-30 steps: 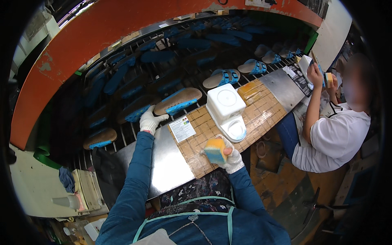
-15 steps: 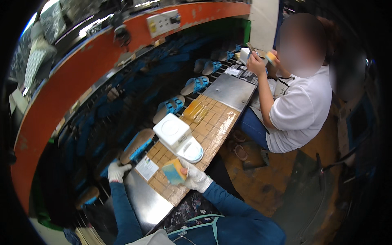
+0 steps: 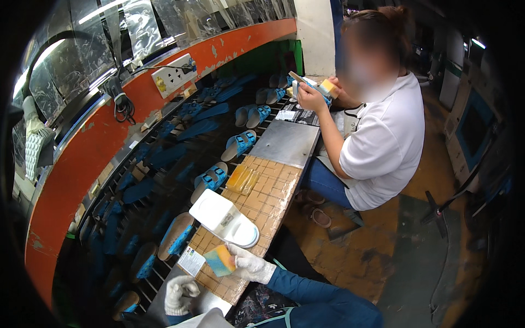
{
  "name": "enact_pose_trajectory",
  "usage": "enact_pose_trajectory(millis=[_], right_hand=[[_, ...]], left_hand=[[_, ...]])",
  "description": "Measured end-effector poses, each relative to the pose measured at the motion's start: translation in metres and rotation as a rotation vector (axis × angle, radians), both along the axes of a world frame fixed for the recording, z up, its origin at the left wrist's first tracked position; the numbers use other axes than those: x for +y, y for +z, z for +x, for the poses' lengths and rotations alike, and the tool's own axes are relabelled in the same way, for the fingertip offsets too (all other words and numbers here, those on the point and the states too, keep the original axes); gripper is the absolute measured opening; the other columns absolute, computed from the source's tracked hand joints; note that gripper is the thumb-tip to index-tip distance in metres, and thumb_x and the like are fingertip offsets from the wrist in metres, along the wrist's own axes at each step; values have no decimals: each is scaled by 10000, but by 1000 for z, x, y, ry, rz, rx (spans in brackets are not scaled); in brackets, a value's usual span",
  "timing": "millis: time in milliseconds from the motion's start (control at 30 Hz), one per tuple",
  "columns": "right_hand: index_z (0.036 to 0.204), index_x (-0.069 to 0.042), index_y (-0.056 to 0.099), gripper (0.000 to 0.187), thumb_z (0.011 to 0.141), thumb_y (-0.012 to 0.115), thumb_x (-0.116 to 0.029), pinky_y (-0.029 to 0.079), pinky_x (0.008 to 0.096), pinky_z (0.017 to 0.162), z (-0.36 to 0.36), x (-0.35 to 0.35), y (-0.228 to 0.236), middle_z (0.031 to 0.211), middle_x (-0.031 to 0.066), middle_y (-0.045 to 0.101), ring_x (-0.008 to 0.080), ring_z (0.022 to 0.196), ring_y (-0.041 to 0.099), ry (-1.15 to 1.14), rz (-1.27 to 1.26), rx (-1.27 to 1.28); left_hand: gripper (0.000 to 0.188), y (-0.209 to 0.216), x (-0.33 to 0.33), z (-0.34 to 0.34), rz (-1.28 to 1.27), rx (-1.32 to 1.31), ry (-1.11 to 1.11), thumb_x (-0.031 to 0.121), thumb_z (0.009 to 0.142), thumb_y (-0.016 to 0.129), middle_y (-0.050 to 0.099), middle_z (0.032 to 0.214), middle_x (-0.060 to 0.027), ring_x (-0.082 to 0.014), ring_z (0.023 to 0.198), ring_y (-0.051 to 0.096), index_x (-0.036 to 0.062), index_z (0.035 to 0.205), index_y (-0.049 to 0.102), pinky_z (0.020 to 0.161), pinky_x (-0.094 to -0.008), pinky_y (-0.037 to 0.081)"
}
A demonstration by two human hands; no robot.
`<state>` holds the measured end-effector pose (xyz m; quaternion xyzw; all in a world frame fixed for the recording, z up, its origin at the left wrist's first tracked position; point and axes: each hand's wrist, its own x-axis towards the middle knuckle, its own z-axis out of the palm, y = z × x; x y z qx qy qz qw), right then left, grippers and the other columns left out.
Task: The person repeatedly picks up blue slides from a conveyor belt and scrubs the soles with a yellow sponge. They wipe the soles thoroughly, then place the slides back on the belt. The process is repeated for multiple slides throughout the clip.
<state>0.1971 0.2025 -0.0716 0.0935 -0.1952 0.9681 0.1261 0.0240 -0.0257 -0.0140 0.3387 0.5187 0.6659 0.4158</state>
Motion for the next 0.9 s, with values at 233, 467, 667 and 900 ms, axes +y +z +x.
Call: enact_pose_trajectory(millis=[233,467,667,900], right_hand=[[1514,-125,326,854,840,826,-279,438,495,1099,2,2,4,1463,104,445,276,1358,466,54,69,-81],[1518,-127,369,860,833,830,-369,478,510,1037,-8,2,-6,1371,119,548,313,1250,565,0,-70,82],[1517,-113,376,861,833,822,-385,468,549,1049,-3,2,-4,1401,139,553,338,1211,599,4,-38,51],[1457,-171,471,741,835,830,-349,498,552,1016,-1,4,-5,1283,165,603,360,1151,622,68,-87,-82]], left_hand=[[455,-32,-18,25,111,-779,356,412,1020,582,573,905,-59,-179,786,507,33,1269,627,589,-258,433],[470,0,-2,27,342,-724,487,432,1029,554,587,930,-64,-194,823,495,49,1298,599,702,-343,458],[460,-31,-6,1,643,-772,273,479,1058,484,673,1005,-71,-216,805,598,108,1297,611,725,-340,525],[529,-51,-17,-26,492,-743,316,431,1046,514,721,1010,-211,-287,830,674,-37,1265,629,750,-360,567]])
